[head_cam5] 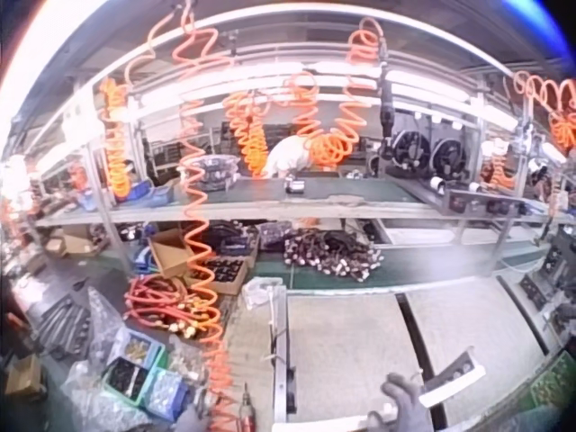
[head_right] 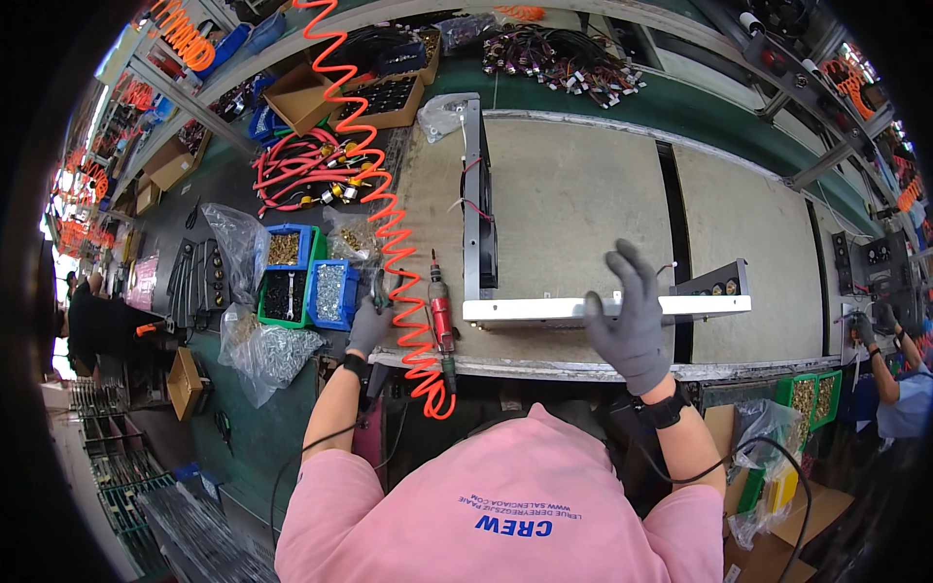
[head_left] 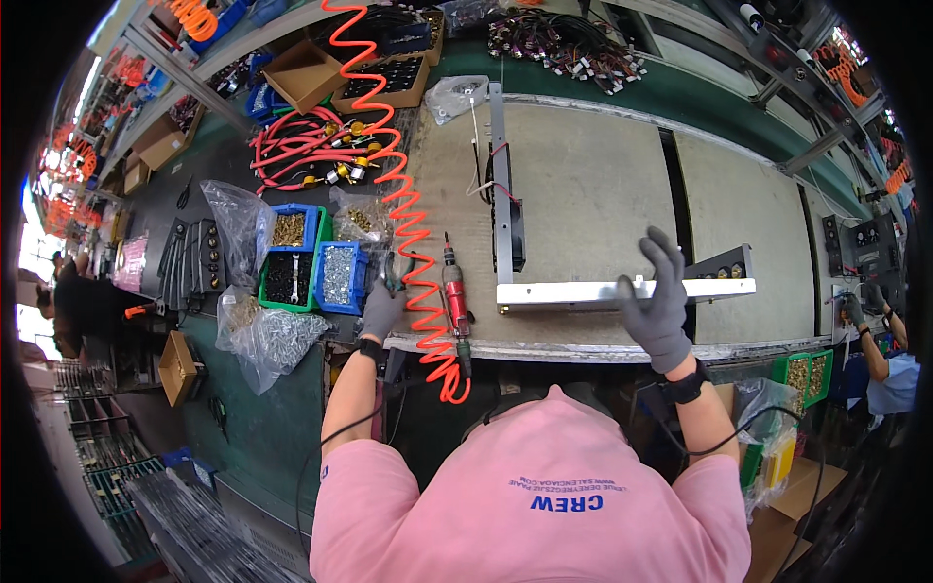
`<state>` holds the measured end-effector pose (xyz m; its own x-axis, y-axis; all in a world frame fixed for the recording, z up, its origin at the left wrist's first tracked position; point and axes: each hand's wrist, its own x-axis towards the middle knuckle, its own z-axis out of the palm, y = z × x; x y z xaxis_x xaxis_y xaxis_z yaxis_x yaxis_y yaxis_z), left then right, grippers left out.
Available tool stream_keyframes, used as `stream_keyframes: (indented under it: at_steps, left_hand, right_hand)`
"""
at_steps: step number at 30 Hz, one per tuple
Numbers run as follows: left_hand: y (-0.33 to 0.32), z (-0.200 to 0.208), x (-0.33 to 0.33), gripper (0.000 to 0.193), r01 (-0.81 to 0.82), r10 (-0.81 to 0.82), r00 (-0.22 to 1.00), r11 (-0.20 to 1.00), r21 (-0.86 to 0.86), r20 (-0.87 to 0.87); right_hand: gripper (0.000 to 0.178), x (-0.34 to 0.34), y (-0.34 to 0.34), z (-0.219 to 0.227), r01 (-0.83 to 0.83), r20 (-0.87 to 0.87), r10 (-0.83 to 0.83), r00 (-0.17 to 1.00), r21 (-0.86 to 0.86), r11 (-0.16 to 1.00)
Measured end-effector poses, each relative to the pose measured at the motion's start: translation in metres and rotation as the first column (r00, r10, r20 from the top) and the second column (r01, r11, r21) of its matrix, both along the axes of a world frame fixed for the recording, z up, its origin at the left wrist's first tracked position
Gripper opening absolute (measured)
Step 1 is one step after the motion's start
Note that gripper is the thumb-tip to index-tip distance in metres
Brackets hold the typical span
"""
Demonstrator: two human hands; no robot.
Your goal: Assemble internal components, fans, and wiring into a metal electronics chassis using power tools and hand tools.
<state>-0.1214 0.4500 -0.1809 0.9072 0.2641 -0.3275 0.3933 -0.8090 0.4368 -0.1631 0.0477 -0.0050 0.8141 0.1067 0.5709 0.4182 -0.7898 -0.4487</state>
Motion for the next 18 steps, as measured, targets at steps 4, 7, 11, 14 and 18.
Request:
stream_keyframes:
  at_steps: [4, 7, 11, 14, 18]
  left_hand:
    - [0.027, 0.016, -0.020, 0.050, -0.057, 0.090, 0.981, 0.980, -0.190, 0.170]
    - [0.016, 0.088, -0.036, 0.049, 0.131, -0.057, 0.949, 0.966, -0.224, 0.310]
    - [-0.049, 0.189, -0.044, 0.052, 0.402, -0.333, 0.902, 0.878, -0.259, 0.274]
    - [-0.100, 0.219, -0.041, 0.051, 0.643, -0.544, 0.725, 0.754, -0.132, 0.424]
    - [-0.145, 0.240, -0.030, 0.054, 0.706, -0.634, 0.637, 0.708, -0.001, 0.437]
  right_hand:
    - [0.054, 0.015, 0.022, 0.019, -0.212, -0.015, 0.211, 0.977, -0.037, 0.977]
    - [0.060, 0.032, 0.049, 0.043, -0.417, -0.054, 0.413, 0.909, -0.113, 0.902]
    - [0.068, 0.047, 0.093, 0.054, -0.586, -0.122, 0.573, 0.810, -0.185, 0.789]
    - [0.084, 0.057, 0.090, 0.057, -0.692, -0.211, 0.663, 0.718, -0.314, 0.650]
    - [0.074, 0.069, 0.058, 0.067, -0.697, -0.356, 0.599, 0.717, -0.351, 0.625]
